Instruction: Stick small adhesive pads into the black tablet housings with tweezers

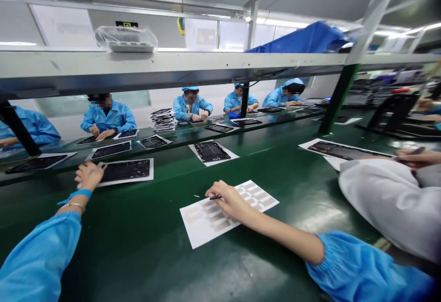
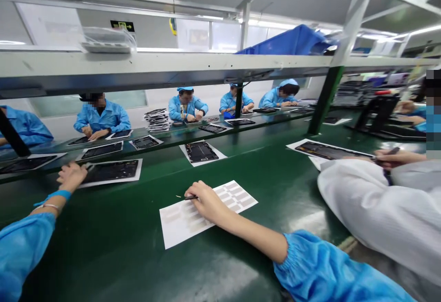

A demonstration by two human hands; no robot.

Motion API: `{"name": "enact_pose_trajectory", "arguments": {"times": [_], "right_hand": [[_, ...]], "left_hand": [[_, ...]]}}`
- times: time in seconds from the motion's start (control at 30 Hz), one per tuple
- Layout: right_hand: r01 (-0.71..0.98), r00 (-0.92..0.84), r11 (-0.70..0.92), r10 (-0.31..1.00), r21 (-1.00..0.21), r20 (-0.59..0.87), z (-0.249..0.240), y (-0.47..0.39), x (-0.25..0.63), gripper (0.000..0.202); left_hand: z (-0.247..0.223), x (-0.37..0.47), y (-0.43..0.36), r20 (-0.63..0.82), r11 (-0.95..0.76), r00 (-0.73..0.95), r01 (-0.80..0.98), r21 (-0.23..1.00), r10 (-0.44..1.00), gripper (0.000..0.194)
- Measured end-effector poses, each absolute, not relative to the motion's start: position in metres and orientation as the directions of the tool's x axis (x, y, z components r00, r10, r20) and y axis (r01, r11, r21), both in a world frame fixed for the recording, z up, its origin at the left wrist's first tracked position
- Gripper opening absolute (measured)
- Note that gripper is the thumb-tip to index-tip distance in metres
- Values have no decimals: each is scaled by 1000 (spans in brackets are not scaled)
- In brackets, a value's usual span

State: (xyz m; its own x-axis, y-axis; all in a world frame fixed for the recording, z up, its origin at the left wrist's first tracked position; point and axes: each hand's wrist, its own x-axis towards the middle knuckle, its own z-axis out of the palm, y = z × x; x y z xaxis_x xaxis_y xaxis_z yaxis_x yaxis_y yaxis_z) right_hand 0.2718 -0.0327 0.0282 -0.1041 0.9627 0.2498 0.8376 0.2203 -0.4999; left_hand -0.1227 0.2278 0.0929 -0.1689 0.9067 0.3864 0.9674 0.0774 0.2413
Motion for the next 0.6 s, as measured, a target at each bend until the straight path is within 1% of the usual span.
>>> {"name": "enact_pose_trajectory", "arguments": {"times": [0.03, 0.07, 0.1, 0.17, 0.23, 0.3, 0.4, 0.47, 0.6], "right_hand": [[896, -109, 193, 969, -401, 222, 32, -24, 276, 28], [949, -117, 168, 974, -268, 196, 35, -12, 280, 26], [972, -120, 153, 976, -177, 183, 39, 2, 286, 26], [990, -119, 131, 978, -59, 169, 45, 36, 300, 31], [991, -125, 119, 982, 54, 139, 48, 72, 314, 36], [980, -147, 135, 986, 148, 73, 48, 104, 325, 38], [951, -177, 179, 984, 251, -30, 46, 134, 338, 37], [924, -214, 235, 971, 300, -102, 46, 142, 345, 36], [861, -272, 347, 932, 371, -238, 51, 141, 360, 37]], "left_hand": [[83, -116, 224, 383, 43, -126, 975, 220, 915, 55], [72, -107, 218, 376, -41, -34, 981, 188, 926, 58], [59, -98, 210, 361, -165, 102, 975, 149, 927, 58], [33, -81, 192, 316, -423, 377, 902, 88, 871, 56], [9, -68, 176, 288, -581, 541, 811, 73, 791, 55], [-8, -63, 166, 297, -653, 607, 752, 85, 737, 57], [-20, -64, 164, 343, -675, 607, 727, 124, 717, 60], [-21, -66, 165, 352, -680, 605, 718, 146, 714, 60], [-14, -64, 161, 326, -698, 627, 694, 178, 707, 61]]}}
